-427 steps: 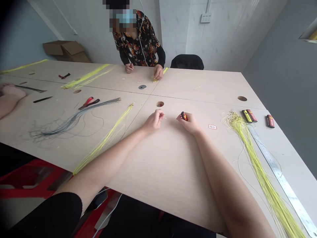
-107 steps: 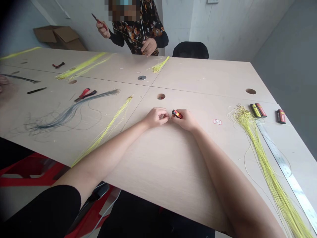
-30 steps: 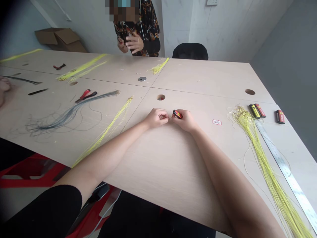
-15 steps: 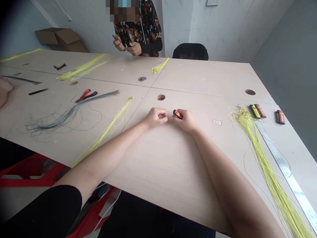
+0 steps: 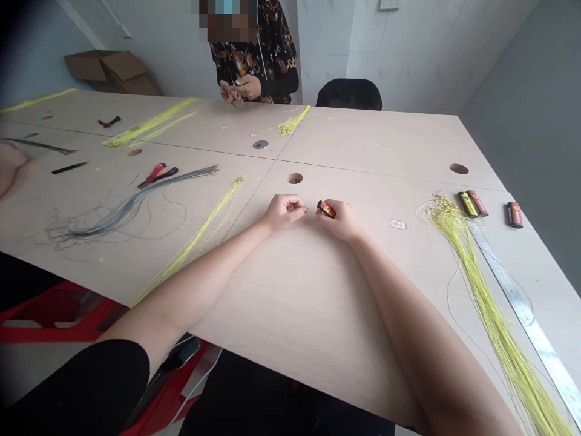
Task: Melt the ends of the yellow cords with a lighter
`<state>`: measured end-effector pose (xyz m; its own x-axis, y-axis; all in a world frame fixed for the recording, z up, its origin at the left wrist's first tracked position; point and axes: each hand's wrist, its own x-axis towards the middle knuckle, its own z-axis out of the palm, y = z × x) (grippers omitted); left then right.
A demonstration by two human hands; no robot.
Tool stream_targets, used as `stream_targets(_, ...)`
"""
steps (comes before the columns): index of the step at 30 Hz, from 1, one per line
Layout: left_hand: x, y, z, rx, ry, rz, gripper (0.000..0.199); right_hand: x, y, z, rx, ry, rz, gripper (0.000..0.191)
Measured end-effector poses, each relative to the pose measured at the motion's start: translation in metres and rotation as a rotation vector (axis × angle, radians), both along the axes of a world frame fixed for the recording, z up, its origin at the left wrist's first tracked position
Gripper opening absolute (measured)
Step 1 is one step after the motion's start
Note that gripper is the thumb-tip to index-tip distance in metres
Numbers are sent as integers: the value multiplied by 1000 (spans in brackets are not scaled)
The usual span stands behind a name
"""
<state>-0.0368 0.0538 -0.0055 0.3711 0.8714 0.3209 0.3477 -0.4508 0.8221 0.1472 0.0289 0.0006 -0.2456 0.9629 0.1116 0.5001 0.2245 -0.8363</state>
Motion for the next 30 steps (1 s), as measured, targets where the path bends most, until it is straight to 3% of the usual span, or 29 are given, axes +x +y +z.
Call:
stream_targets(13, 0, 0, 0, 2, 0, 1, 20, 0, -1, 1, -30, 9, -2, 22)
stream_targets(19, -2, 3, -2, 72, -48, 15, 21, -1, -3, -1, 3, -79, 64, 19)
stream_targets(30, -2, 4, -3, 50, -76, 16, 24, -4, -3, -7, 168, -330, 172, 24)
